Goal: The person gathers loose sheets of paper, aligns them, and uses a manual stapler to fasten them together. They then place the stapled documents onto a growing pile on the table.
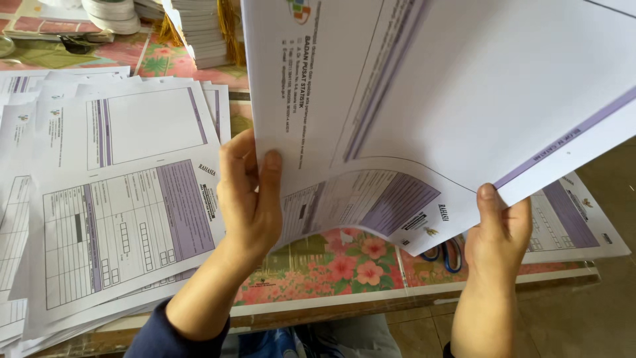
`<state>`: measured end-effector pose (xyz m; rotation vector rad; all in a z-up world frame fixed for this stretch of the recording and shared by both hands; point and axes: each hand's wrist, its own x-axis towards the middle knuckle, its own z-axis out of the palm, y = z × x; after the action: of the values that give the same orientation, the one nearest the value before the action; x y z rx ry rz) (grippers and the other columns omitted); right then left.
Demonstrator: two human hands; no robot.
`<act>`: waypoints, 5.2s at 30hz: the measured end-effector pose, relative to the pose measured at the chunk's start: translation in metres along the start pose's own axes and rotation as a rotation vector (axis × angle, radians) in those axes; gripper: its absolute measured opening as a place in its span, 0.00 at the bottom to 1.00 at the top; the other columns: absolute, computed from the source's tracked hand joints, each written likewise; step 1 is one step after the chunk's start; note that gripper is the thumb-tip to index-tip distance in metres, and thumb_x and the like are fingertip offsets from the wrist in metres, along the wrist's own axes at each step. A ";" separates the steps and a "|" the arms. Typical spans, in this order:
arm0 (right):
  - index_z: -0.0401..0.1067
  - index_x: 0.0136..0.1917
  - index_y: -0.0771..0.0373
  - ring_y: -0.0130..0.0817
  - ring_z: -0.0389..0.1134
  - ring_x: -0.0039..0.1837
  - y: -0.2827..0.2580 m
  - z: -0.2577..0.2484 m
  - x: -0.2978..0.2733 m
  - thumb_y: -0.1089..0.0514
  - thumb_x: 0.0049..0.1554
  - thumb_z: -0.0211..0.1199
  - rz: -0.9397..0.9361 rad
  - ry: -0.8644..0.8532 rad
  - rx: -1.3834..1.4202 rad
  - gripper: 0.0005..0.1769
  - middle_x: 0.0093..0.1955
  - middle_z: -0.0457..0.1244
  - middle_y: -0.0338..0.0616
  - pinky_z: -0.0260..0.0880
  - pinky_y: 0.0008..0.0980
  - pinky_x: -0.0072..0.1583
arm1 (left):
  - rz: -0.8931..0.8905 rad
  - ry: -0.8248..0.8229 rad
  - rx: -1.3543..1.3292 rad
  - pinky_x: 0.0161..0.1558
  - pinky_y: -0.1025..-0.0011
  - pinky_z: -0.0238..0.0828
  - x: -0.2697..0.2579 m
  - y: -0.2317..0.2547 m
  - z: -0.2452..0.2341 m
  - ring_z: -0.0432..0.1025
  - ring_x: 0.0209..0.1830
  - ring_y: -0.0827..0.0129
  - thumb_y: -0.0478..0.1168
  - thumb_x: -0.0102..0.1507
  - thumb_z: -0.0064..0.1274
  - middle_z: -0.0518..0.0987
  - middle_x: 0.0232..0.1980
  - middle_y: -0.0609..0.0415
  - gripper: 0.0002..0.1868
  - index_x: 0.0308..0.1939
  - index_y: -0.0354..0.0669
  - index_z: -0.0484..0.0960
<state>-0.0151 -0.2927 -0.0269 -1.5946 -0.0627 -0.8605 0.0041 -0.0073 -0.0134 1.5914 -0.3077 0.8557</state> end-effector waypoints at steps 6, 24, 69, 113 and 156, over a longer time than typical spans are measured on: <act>0.59 0.65 0.62 0.34 0.56 0.70 -0.005 0.002 -0.002 0.50 0.59 0.55 -0.114 -0.024 0.016 0.25 0.67 0.56 0.44 0.57 0.34 0.72 | 0.066 0.007 -0.039 0.31 0.76 0.53 -0.009 -0.011 0.003 0.56 0.28 0.75 0.39 0.69 0.36 0.65 0.33 0.55 0.13 0.53 0.34 0.61; 0.60 0.64 0.64 0.31 0.60 0.64 0.019 0.010 -0.013 0.56 0.61 0.53 -0.081 0.088 -0.001 0.20 0.60 0.60 0.43 0.62 0.34 0.68 | -0.178 -0.042 0.168 0.32 0.66 0.64 -0.029 -0.053 0.015 0.69 0.28 0.63 0.43 0.66 0.38 0.76 0.36 0.51 0.13 0.51 0.41 0.67; 0.69 0.60 0.65 0.46 0.69 0.43 0.258 -0.027 0.043 0.59 0.54 0.64 0.808 -0.381 -0.133 0.21 0.45 0.66 0.58 0.69 0.47 0.46 | -0.953 -0.350 0.380 0.55 0.54 0.67 -0.044 -0.254 0.027 0.71 0.56 0.49 0.50 0.52 0.58 0.78 0.49 0.43 0.26 0.52 0.47 0.74; 0.66 0.57 0.63 0.29 0.68 0.51 -0.034 0.160 0.103 0.42 0.65 0.47 -0.076 -0.527 -0.246 0.23 0.51 0.65 0.44 0.70 0.24 0.55 | -1.110 -0.287 0.279 0.38 0.65 0.65 -0.006 -0.182 0.026 0.71 0.38 0.64 0.46 0.52 0.49 0.78 0.39 0.56 0.20 0.47 0.48 0.70; 0.60 0.70 0.56 0.48 0.44 0.76 -0.052 0.215 0.063 0.33 0.55 0.48 0.204 -1.037 -0.820 0.37 0.73 0.49 0.53 0.40 0.50 0.72 | -0.995 -0.215 0.406 0.47 0.55 0.70 0.000 -0.213 -0.060 0.74 0.49 0.48 0.42 0.57 0.54 0.79 0.42 0.38 0.21 0.53 0.42 0.74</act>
<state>0.1082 -0.1189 0.0593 -2.6237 -0.3011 0.2393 0.1184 0.0962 -0.1723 1.9100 0.5246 -0.0382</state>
